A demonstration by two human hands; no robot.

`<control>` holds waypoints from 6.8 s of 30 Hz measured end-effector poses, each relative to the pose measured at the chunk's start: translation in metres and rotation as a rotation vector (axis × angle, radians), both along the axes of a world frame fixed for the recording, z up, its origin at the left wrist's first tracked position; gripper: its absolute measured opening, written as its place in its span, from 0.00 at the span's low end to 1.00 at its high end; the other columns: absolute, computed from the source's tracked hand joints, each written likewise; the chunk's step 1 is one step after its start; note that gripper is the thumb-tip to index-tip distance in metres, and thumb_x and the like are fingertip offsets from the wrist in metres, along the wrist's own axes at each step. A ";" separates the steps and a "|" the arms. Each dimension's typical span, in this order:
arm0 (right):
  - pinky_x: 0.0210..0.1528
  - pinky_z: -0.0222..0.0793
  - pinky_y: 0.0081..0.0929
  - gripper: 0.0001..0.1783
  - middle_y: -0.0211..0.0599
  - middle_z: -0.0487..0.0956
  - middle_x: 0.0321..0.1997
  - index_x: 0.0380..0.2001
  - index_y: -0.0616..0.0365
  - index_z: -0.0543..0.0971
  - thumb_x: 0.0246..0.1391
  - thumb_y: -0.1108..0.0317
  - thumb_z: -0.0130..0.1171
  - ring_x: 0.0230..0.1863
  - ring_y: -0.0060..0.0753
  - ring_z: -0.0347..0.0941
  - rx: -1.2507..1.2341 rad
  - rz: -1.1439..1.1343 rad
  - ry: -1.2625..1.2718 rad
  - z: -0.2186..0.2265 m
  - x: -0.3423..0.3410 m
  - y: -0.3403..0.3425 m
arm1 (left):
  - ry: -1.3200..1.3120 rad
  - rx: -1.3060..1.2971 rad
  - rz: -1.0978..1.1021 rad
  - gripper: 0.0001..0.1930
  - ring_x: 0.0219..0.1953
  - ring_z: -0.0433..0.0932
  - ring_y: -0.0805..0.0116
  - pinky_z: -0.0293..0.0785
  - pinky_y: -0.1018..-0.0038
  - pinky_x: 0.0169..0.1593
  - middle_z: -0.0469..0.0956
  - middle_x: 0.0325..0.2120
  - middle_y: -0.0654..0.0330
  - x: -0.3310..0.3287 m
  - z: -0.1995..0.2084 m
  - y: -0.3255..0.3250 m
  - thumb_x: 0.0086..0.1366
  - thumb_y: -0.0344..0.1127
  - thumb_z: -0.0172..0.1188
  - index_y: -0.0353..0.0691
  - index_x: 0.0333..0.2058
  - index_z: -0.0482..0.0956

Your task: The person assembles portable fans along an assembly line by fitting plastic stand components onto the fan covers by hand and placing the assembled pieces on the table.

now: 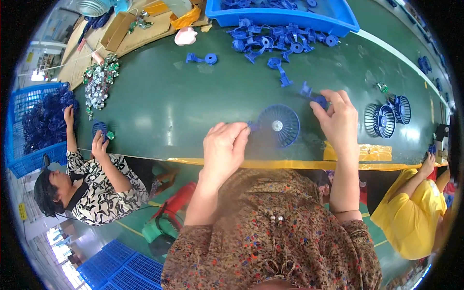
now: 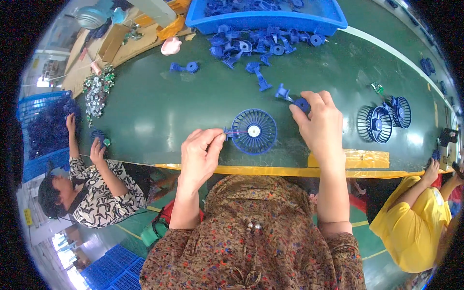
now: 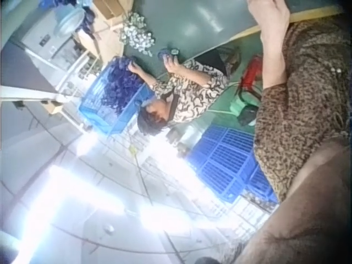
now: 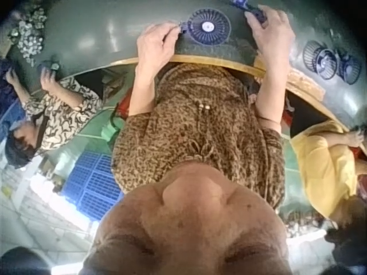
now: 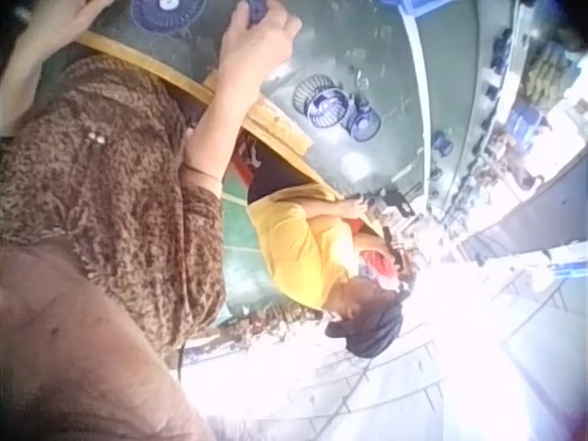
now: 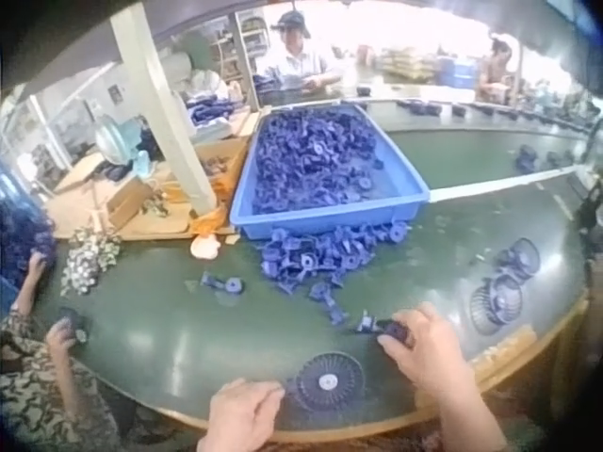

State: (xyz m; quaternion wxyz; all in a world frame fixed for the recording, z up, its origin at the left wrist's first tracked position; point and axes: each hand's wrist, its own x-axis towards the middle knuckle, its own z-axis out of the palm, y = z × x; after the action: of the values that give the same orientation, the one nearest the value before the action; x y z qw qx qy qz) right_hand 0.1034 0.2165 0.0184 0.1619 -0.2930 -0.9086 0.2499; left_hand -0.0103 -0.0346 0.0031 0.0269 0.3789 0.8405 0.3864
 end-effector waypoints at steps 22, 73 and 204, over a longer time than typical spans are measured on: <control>0.34 0.77 0.36 0.10 0.39 0.73 0.35 0.29 0.57 0.78 0.47 0.66 0.70 0.38 0.40 0.78 0.229 0.533 -0.045 0.001 -0.014 -0.062 | -0.029 -0.183 0.027 0.10 0.31 0.77 0.58 0.68 0.63 0.43 0.81 0.24 0.61 0.000 -0.004 0.008 0.71 0.41 0.61 0.40 0.37 0.83; 0.41 0.79 0.45 0.15 0.49 0.83 0.40 0.47 0.60 0.81 0.54 0.73 0.63 0.38 0.56 0.82 0.036 0.270 0.285 -0.018 -0.060 -0.024 | 0.093 -0.160 -0.195 0.31 0.62 0.71 0.42 0.69 0.53 0.62 0.71 0.62 0.50 -0.003 0.012 -0.032 0.46 0.34 0.77 0.41 0.51 0.76; 0.44 0.79 0.36 0.10 0.33 0.80 0.42 0.38 0.56 0.84 0.50 0.70 0.66 0.43 0.40 0.80 0.444 0.300 0.263 -0.039 -0.156 0.005 | 0.062 -0.080 -0.274 0.39 0.65 0.69 0.43 0.72 0.55 0.63 0.63 0.67 0.47 -0.026 0.010 -0.027 0.47 0.40 0.80 0.44 0.58 0.73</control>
State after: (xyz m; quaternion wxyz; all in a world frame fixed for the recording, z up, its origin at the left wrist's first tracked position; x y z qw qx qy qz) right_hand -0.0522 0.2217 -0.0210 0.2997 -0.0781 -0.9454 0.1018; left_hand -0.0364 -0.0621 0.0134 0.0684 0.5006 0.7960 0.3333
